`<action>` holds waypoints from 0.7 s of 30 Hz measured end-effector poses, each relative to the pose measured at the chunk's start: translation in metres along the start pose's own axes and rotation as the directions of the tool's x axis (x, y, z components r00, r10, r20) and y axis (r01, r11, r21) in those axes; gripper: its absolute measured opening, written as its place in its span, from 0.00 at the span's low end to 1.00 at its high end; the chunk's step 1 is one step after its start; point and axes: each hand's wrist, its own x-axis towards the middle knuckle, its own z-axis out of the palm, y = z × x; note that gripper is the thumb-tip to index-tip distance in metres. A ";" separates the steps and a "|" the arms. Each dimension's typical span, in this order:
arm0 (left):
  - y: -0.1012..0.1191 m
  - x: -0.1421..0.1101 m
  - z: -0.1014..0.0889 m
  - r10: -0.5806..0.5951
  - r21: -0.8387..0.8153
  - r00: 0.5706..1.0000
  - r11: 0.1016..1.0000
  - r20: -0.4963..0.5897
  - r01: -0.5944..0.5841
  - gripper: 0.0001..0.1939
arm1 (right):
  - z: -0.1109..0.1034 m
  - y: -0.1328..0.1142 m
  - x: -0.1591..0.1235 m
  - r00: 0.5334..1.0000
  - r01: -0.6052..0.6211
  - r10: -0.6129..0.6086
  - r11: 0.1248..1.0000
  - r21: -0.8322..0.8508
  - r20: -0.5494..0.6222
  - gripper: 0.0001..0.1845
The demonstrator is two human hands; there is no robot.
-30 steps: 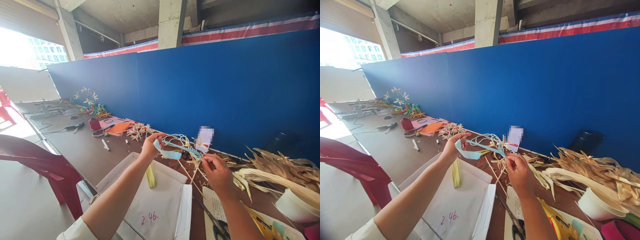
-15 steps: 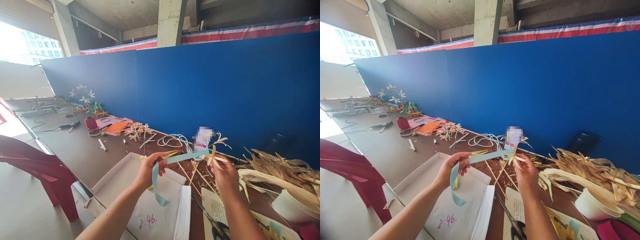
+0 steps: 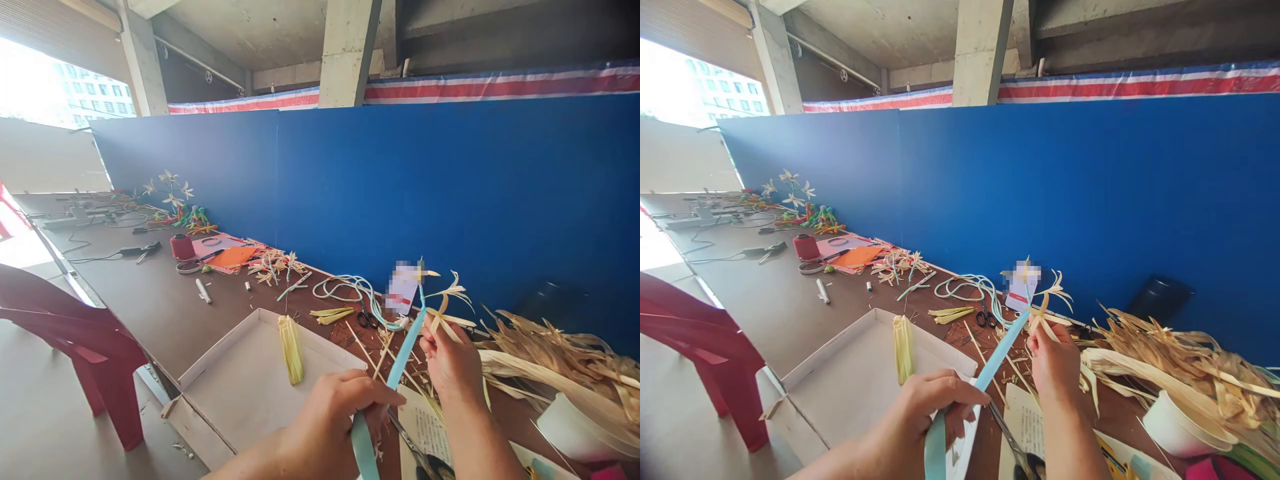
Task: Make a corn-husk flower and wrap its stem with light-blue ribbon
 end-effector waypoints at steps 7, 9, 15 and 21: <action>-0.038 0.004 -0.010 -0.322 0.255 0.936 0.926 0.145 0.279 0.30 | -0.003 -0.009 0.010 1.000 0.017 -0.017 1.000 -0.011 -0.009 0.17; -0.042 0.009 -0.028 -0.395 0.451 0.877 0.858 0.272 0.247 0.45 | -0.004 -0.011 0.014 1.000 0.004 -0.005 0.998 -0.059 -0.014 0.19; -0.023 0.054 -0.063 -0.217 0.397 0.954 0.910 0.207 0.121 0.23 | 0.001 -0.018 0.017 0.998 -0.058 0.061 0.981 -0.183 0.007 0.19; -0.035 0.115 -0.019 -0.408 -0.084 0.901 0.913 -0.148 0.400 0.20 | 0.007 -0.012 0.012 0.990 -0.139 0.141 0.966 -0.218 -0.006 0.22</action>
